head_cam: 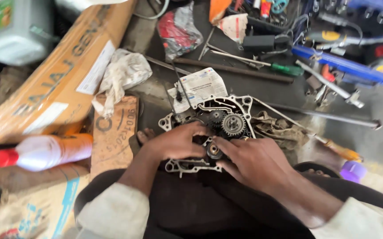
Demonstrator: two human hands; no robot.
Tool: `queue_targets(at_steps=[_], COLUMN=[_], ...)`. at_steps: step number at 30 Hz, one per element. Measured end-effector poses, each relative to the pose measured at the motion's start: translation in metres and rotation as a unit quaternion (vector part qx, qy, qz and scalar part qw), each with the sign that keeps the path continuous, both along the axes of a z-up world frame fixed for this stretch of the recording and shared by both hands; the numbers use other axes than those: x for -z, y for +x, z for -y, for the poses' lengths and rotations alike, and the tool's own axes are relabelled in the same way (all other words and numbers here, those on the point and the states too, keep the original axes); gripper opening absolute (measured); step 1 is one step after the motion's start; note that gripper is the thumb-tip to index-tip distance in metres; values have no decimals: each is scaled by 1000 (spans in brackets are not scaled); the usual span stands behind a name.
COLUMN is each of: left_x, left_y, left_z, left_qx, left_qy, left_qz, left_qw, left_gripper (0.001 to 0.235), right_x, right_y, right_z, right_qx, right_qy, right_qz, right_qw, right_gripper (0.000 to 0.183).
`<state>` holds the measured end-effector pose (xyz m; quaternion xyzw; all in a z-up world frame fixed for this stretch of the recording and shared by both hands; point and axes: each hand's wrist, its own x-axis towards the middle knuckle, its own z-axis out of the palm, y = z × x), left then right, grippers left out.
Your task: The person sits on the workshop floor and works on a motorcycle engine crankcase. They wipe parts and the crankcase with a rag, then fit gears, bearings and shafts into the crankcase by hand, pressing components into place.
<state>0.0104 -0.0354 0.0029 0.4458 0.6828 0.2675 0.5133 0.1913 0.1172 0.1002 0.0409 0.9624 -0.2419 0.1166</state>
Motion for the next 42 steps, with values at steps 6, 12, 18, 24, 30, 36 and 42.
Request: queue_targets(at_steps=[6,12,18,24,30,36,42], left_x=[11,32,35,21,10,10,-4], left_y=[0,5,7,7,8,8,8], left_z=[-9,-16,-19,-19,-22,-21,-25], left_qx=[-91,-117,-119,-123,-124,-133,-139], left_qy=[-58,-35,25,-6,-24,-41,-61], left_qz=[90,55,-8,-14,-28,-19,3], left_qw=[990,991,993,992,992,990,988], left_gripper=[44,43,29,27,29,30,29], right_x=[12,17,18,-1,-21,-14,-16], right_y=[-2,-4,-3,6,9,11,10], right_z=[13,20,19,-8,-38,-44,-45], right_qx=[19,60,80,59,204,173,180], right_qy=[33,59,59,24,36,48,40], right_qz=[-4,-30,-11,-92,-48,-114,-94], right_qw=[999,996,995,994,977,977,978], right_gripper=[49,49,51,44,25,18,18])
